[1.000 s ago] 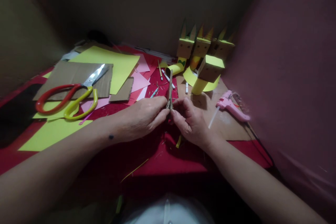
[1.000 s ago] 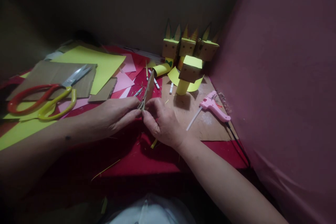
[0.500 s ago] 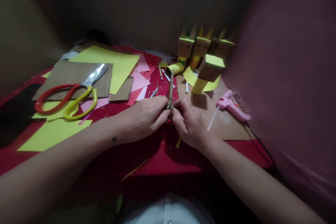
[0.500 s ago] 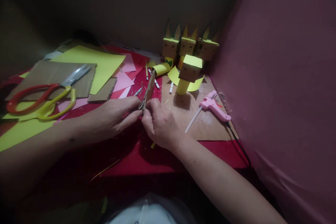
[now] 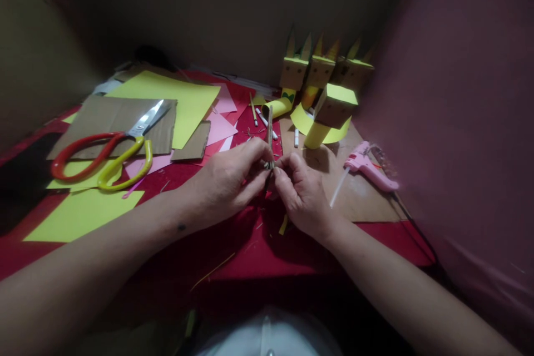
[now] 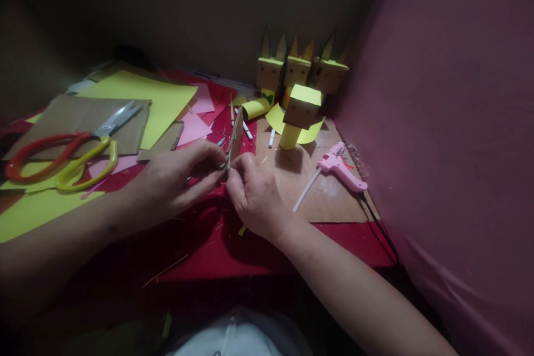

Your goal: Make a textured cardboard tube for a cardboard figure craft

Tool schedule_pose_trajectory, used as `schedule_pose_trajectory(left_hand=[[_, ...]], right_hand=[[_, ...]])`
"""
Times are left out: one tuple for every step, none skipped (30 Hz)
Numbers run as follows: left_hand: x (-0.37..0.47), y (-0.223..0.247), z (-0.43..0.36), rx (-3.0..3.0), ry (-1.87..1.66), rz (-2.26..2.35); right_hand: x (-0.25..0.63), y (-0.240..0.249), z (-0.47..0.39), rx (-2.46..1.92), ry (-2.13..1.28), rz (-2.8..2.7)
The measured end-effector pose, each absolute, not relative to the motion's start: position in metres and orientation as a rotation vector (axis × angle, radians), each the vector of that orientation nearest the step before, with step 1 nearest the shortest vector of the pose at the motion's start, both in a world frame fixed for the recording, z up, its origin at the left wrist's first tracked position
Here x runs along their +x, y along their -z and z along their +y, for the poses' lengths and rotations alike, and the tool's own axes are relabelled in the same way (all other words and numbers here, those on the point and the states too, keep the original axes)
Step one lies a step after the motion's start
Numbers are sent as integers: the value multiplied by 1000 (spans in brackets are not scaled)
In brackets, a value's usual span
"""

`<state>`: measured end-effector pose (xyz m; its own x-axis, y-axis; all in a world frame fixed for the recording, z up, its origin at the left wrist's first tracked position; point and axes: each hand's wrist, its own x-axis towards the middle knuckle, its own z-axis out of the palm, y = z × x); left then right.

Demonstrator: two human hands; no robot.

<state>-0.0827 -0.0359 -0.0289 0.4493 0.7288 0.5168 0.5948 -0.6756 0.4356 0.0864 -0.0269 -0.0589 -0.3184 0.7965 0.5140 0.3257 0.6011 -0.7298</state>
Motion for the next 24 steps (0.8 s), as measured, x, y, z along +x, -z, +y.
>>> schedule_pose_trajectory(left_hand=[[-82,29,-36,2574,-1037,1161],[-81,30,-35,2628,-1034,1172],[-81,30,-35,2668,-1035,1183],[-80,30,-34,2697,-1042,1192],[-80,31,-34,2719,-1047,1206],[-79,31,-34,2741,-1054,1219],[-79,32,-34,2766,-1064,1228],[-79,32,-35,2796,-1068,1236],[-78,33,-36,2828,-1062,1248],[-78,33,-37,2861,-1046,1267],[-77,33,-38,2896,-1025,1287],[-76,33,-39,2923,-1004,1311],[-75,33,-41,2943,-985,1336],[-74,33,-42,2955,-982,1360],[-73,33,-42,2957,-990,1380],[-72,32,-43,2953,-1002,1395],[-71,32,-43,2943,-1016,1405],[-71,31,-42,2928,-1026,1414],[-71,30,-42,2905,-1029,1419],[-71,29,-42,2872,-1024,1420],[-72,28,-41,2835,-1012,1415],[-72,28,-41,2801,-998,1407],[-73,27,-40,2776,-985,1397],[-75,27,-40,2765,-981,1383]], right_hand=[[86,59,-27,-902,-658,-1890],[86,59,-28,-904,-675,-1882],[86,59,-28,-904,-686,-1877],[86,59,-28,-903,-694,-1876],[85,59,-28,-903,-701,-1874],[85,59,-27,-904,-708,-1872],[85,59,-27,-905,-715,-1869],[85,60,-27,-906,-722,-1864],[85,60,-27,-908,-725,-1858],[84,60,-27,-909,-723,-1853],[84,60,-27,-909,-717,-1850],[83,60,-27,-909,-708,-1849],[83,60,-27,-908,-699,-1853],[83,60,-27,-908,-690,-1858],[82,60,-27,-909,-683,-1863],[82,60,-27,-910,-680,-1866],[82,60,-27,-913,-679,-1868],[82,60,-27,-915,-679,-1867],[82,60,-27,-915,-680,-1865],[82,60,-26,-912,-681,-1860],[82,60,-26,-908,-685,-1857],[83,60,-26,-903,-690,-1854],[83,60,-26,-898,-696,-1851],[83,60,-26,-893,-701,-1849]])
